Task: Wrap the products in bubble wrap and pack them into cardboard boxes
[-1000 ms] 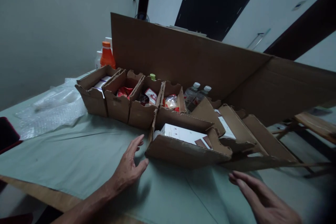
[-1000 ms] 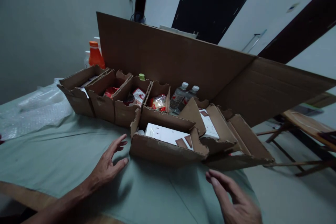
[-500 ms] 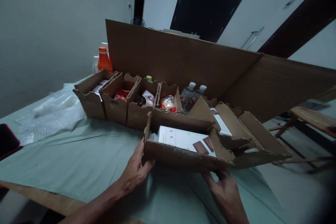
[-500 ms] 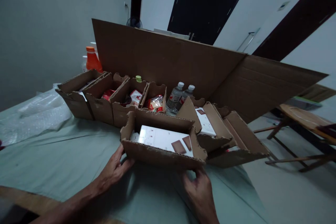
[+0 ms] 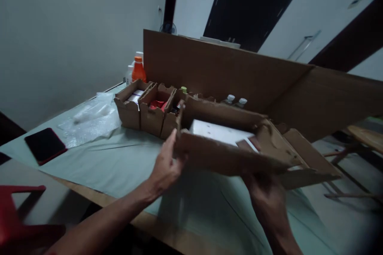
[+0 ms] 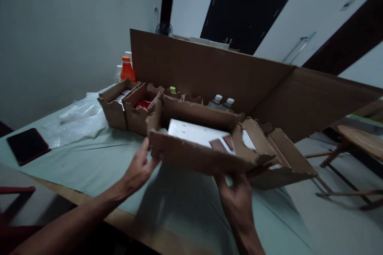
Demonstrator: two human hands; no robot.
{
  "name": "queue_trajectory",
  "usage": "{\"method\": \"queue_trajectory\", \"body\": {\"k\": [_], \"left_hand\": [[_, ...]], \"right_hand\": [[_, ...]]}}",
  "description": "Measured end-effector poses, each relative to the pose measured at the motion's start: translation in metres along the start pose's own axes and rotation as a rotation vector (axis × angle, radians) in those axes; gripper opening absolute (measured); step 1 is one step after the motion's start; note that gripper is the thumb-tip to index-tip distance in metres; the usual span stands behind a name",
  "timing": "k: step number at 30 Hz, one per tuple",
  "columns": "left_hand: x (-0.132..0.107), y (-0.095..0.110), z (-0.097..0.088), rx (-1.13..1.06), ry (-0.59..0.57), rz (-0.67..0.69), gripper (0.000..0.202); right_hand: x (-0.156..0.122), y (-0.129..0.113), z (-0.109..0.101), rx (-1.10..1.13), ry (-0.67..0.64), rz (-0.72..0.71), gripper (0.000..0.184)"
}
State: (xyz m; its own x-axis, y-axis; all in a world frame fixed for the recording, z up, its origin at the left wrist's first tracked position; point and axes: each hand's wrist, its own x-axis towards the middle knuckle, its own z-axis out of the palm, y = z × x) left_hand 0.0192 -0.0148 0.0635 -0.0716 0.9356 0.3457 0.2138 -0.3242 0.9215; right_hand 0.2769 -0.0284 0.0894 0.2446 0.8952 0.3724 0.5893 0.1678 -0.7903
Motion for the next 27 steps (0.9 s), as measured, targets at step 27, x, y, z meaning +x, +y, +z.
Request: {"method": "queue_trajectory", "body": {"k": [27], "left_hand": [[-0.144, -0.061, 0.044, 0.146, -0.268, 0.109, 0.089]], "right_hand": [[-0.009, 0.097, 0.019, 0.298, -0.102, 0.054, 0.064]]}}
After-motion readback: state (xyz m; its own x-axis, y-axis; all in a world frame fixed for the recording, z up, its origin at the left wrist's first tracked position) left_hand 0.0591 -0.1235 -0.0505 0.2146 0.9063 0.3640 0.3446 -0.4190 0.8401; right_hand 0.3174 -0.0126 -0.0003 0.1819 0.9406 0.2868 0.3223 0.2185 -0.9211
